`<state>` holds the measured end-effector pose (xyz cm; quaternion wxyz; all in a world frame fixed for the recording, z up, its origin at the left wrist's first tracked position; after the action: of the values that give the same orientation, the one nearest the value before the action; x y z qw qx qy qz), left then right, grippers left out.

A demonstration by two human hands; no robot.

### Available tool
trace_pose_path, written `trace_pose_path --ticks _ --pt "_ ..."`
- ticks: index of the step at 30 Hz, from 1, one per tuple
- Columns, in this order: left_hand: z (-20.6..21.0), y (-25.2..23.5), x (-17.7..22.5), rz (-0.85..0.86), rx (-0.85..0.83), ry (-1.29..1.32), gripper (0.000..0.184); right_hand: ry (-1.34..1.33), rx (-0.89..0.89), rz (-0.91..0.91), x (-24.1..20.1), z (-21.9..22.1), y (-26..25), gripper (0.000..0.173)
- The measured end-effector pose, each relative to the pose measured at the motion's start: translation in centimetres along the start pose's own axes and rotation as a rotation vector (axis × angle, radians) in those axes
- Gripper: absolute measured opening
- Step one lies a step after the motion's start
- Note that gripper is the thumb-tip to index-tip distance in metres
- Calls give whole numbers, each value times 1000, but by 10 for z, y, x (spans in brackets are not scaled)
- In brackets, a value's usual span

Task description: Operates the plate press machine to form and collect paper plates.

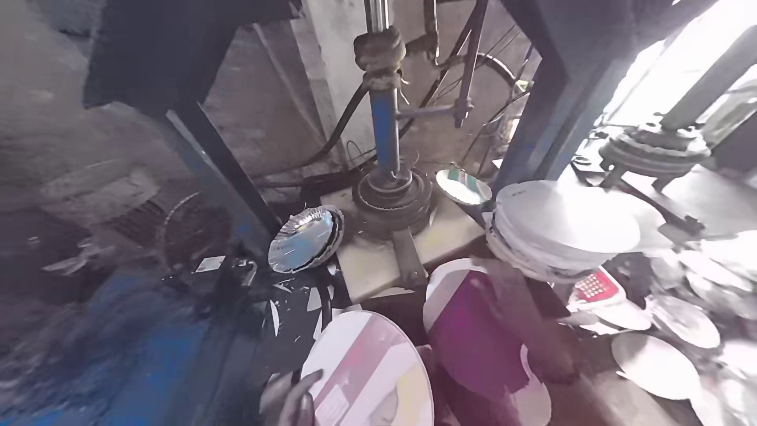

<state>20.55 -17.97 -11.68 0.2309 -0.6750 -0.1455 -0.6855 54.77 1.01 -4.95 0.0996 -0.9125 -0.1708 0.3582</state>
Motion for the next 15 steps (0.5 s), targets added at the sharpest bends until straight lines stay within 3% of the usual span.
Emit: trace_pose_path --ticks 2,5,7,11,13,15 --pt "7 -3 1 -18 -61 -54 42 88 -219 -137 -7 23 7 45" --pt "9 -8 9 12 -131 -184 36 78 -336 -411 -8 49 12 47" --pt "10 -9 16 51 -209 -270 36 137 -360 -501 -11 55 10 43" --pt "11 -4 26 59 -318 -410 36 296 -232 -850 -20 63 -4 18" --pt "5 0 29 57 -307 -450 36 351 -374 -790 -43 52 -11 18" --pt "-3 4 32 63 -272 -449 36 367 -751 -255 -97 8 -14 38"
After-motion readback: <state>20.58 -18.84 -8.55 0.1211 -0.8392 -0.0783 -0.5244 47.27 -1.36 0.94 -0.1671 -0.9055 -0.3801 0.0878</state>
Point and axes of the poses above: each hand's wrist, its own y-axis away from the middle knuckle, its own z-axis out of the palm, x = y × z, the point moved 5 cm from there along -y, towards the middle knuckle, and after that the axes turned 13 degrees about -y, right-handed, at the moved point
